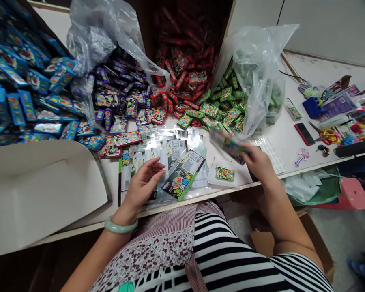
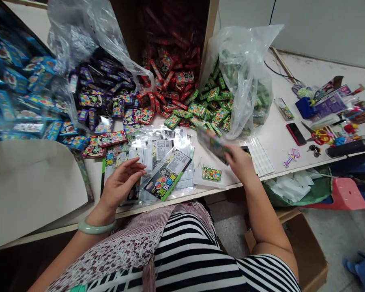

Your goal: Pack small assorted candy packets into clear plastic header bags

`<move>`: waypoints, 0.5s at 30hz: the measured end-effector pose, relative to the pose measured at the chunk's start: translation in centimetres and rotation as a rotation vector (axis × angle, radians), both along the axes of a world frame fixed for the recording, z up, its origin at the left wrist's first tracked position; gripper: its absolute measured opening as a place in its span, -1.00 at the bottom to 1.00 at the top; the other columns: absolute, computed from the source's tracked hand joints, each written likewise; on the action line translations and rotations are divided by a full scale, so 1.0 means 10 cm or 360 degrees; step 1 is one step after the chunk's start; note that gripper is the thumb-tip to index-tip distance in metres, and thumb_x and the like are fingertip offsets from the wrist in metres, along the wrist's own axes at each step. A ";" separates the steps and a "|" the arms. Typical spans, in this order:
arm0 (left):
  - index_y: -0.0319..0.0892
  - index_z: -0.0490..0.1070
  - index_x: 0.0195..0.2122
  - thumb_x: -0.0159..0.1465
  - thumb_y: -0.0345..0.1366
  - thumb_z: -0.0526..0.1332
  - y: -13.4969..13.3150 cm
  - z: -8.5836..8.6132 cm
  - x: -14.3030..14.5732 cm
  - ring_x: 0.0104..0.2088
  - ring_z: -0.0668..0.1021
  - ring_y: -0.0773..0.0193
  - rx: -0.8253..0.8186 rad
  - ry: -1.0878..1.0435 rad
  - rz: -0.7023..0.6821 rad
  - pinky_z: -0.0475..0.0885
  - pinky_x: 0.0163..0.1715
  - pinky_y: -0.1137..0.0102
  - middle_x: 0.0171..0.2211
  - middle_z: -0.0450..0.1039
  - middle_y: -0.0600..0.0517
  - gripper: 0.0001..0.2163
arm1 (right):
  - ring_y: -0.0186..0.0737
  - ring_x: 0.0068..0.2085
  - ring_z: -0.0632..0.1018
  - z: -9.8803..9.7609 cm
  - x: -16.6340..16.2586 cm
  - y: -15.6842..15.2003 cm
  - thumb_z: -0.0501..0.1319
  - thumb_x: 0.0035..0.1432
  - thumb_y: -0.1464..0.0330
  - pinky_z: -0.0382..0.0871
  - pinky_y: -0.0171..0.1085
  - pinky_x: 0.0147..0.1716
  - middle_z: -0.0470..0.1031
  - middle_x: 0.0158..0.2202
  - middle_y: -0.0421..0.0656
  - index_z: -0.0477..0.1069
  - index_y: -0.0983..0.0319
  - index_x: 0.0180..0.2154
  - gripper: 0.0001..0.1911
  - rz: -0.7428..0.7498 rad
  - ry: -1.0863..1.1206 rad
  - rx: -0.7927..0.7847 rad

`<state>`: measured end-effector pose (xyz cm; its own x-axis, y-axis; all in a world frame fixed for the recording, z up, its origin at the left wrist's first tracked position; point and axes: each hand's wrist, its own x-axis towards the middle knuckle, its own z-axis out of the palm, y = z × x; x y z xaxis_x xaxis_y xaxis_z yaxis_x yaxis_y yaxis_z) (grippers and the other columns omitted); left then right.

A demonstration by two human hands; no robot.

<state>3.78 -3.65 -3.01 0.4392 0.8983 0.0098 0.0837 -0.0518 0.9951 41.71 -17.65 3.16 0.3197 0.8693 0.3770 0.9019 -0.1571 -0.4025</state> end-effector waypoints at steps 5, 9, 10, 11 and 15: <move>-0.14 0.35 0.14 0.27 -0.11 0.31 0.01 -0.02 0.00 -0.17 0.61 0.25 0.0080 0.0033 -0.0042 0.54 -0.03 0.24 -0.11 0.55 -0.08 -0.55 | -0.08 -0.19 0.63 0.04 0.05 0.09 0.15 0.24 0.32 0.52 -0.10 -0.20 0.64 -0.08 -0.05 0.50 0.16 0.04 -0.64 0.0080 0.0059 -0.0145; -0.14 0.33 0.17 0.32 -0.13 0.25 0.06 0.12 0.06 -0.15 0.61 0.21 0.0356 0.0196 -0.0105 0.54 -0.03 0.20 -0.08 0.54 -0.10 -0.58 | -0.20 -0.36 0.56 0.49 0.05 0.10 0.18 0.25 0.28 0.44 -0.22 -0.39 0.64 -0.13 -0.08 0.51 0.17 0.03 -0.65 0.0100 0.0104 -0.0053; -0.13 0.35 0.16 0.32 -0.15 0.25 0.08 0.20 0.11 -0.09 0.60 0.18 0.0510 0.0250 -0.0118 0.52 0.02 0.17 -0.04 0.53 -0.11 -0.59 | -0.21 -0.34 0.57 0.65 0.02 0.13 0.18 0.26 0.28 0.43 -0.24 -0.39 0.64 -0.13 -0.09 0.52 0.15 0.03 -0.66 0.0225 0.0101 -0.0106; -0.12 0.36 0.15 0.32 -0.17 0.26 0.09 0.31 0.18 -0.01 0.57 0.14 0.0683 0.0290 -0.0134 0.48 0.10 0.12 0.01 0.51 -0.11 -0.60 | -0.23 -0.32 0.57 0.80 -0.02 0.17 0.17 0.27 0.28 0.42 -0.26 -0.38 0.64 -0.13 -0.11 0.53 0.13 0.02 -0.68 0.0390 0.0103 -0.0190; -0.12 0.31 0.23 0.27 -0.19 0.33 0.08 0.77 0.54 0.28 0.37 0.01 0.1078 0.0172 -0.0426 0.22 0.34 0.02 0.24 0.35 -0.15 -0.49 | -0.26 -0.26 0.60 1.27 -0.31 0.53 0.18 0.27 0.32 0.44 -0.29 -0.25 0.65 -0.19 -0.18 0.54 0.11 -0.02 -0.72 0.1155 0.0173 -0.0521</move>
<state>9.16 -2.83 4.71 0.6728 0.5725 0.4687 0.0780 -0.6848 0.7245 38.58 -12.37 15.85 -0.3474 0.9354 0.0664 0.7828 0.3283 -0.5286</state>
